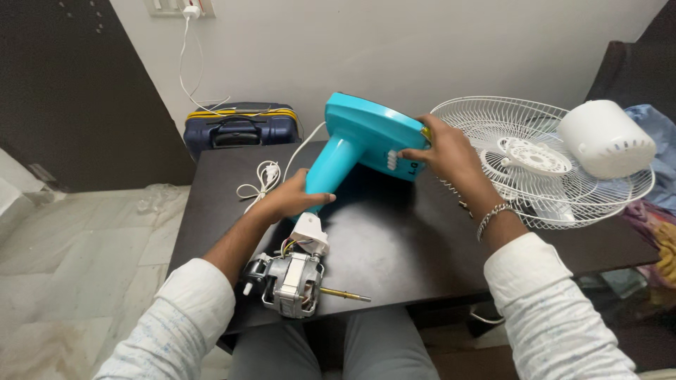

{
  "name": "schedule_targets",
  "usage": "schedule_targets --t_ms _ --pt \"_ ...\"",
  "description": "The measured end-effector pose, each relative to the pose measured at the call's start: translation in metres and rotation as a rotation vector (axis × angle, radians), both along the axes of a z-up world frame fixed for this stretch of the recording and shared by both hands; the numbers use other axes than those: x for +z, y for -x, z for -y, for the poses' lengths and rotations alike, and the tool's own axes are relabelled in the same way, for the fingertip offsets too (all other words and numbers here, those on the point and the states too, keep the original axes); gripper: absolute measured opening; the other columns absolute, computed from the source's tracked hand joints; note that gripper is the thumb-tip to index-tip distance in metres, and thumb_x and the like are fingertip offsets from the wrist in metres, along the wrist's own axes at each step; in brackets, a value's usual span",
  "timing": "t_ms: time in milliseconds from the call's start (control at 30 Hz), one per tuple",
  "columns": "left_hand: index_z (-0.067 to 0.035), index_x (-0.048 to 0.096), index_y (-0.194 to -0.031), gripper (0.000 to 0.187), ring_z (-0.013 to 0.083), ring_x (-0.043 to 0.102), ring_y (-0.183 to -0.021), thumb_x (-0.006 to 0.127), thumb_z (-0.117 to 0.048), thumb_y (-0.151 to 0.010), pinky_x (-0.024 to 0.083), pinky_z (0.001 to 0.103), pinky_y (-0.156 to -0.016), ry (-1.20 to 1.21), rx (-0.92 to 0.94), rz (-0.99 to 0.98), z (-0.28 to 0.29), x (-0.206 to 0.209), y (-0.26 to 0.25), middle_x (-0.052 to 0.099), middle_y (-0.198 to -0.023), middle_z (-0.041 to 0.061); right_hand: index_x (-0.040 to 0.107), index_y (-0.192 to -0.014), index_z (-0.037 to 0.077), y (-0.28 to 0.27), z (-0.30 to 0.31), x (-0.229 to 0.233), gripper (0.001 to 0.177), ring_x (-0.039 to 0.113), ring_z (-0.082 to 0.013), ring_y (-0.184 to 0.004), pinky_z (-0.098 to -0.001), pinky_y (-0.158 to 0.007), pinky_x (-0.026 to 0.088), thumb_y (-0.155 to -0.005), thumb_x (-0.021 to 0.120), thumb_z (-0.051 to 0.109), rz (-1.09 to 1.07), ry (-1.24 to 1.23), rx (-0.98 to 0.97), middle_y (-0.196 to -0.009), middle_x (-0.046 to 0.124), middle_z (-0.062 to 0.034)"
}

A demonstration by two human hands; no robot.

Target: The person disassembles a teal table fan by removing screws from the back cover with a screwdriver, then detaches the motor assembly from the fan housing. The person manipulates the internal wiring and components while the fan cage and other parts remain on the table.

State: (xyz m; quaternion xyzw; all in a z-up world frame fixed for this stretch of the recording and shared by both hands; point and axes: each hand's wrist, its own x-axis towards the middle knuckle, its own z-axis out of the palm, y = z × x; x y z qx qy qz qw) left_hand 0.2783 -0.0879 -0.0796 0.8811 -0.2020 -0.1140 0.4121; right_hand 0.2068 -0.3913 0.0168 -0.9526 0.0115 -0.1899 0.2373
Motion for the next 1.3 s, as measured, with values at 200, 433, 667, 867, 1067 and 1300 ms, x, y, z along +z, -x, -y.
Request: schedule_targets --t_ms 200,433,667,867,1067,1300 --pt "0.012 0.044 -0.132 0.086 0.0279 0.072 -0.094 0.081 -0.044 -0.079 0.059 0.038 -0.077 0.11 0.129 0.028 -0.018 -0.001 0.012 0.068 -0.111 0.024 0.052 -0.142 0.013 -0.047 -0.009 -0.006 0.08 0.064 -0.0361 -0.12 -0.047 -0.097 0.053 -0.072 0.086 0.029 0.011 -0.169 0.186 -0.131 0.065 -0.0212" --pt "0.009 0.041 -0.137 0.084 0.026 0.07 -0.097 0.075 -0.046 -0.083 0.057 0.037 -0.08 0.3 0.177 -0.125 -0.026 -0.02 0.017 0.067 -0.116 0.024 0.051 -0.145 0.015 -0.086 -0.033 -0.005 0.079 0.06 -0.0392 -0.127 -0.0496 -0.103 0.05 -0.077 0.088 0.028 0.008 -0.039 0.201 -0.137 0.062 -0.0222" --pt "0.01 0.042 -0.138 0.088 0.0253 0.072 -0.102 0.066 -0.058 -0.088 0.058 0.036 -0.086 0.193 0.114 -0.14 -0.026 -0.032 0.007 0.069 -0.117 0.023 0.048 -0.149 0.023 -0.084 -0.037 -0.005 0.087 0.057 -0.0376 -0.13 -0.0498 -0.105 0.048 -0.072 0.087 0.025 -0.028 -0.033 0.18 -0.14 0.06 -0.0182" --pt "-0.001 0.072 -0.119 0.068 0.0254 0.075 -0.089 0.05 -0.062 -0.097 0.059 0.04 -0.081 -0.043 0.186 -0.037 -0.059 -0.004 0.0 0.077 -0.106 0.016 0.051 -0.144 0.017 -0.062 -0.044 0.009 0.076 0.058 -0.0366 -0.128 -0.0482 -0.103 0.049 -0.077 0.087 0.027 0.13 0.012 0.151 -0.138 0.06 -0.0183" --pt "-0.003 0.07 -0.114 0.039 0.0277 0.075 -0.092 0.068 -0.035 -0.092 0.058 0.04 -0.085 -0.066 0.404 0.437 -0.114 0.007 -0.015 0.076 -0.101 0.017 0.046 -0.138 0.009 -0.016 -0.041 -0.005 0.044 0.069 -0.0361 -0.11 -0.0477 -0.091 0.058 -0.1 0.06 0.026 0.068 -0.077 0.04 -0.122 0.065 -0.0216" --pt "-0.003 0.064 -0.116 0.041 0.029 0.071 -0.096 0.074 -0.024 -0.083 0.055 0.041 -0.087 -0.066 0.326 0.495 -0.132 -0.02 -0.02 0.073 -0.109 0.015 0.026 -0.147 0.008 0.022 0.0 -0.062 0.065 0.064 -0.0432 -0.116 -0.0511 -0.098 0.052 -0.097 0.062 0.029 -0.202 -0.089 0.108 -0.128 0.06 -0.0305"
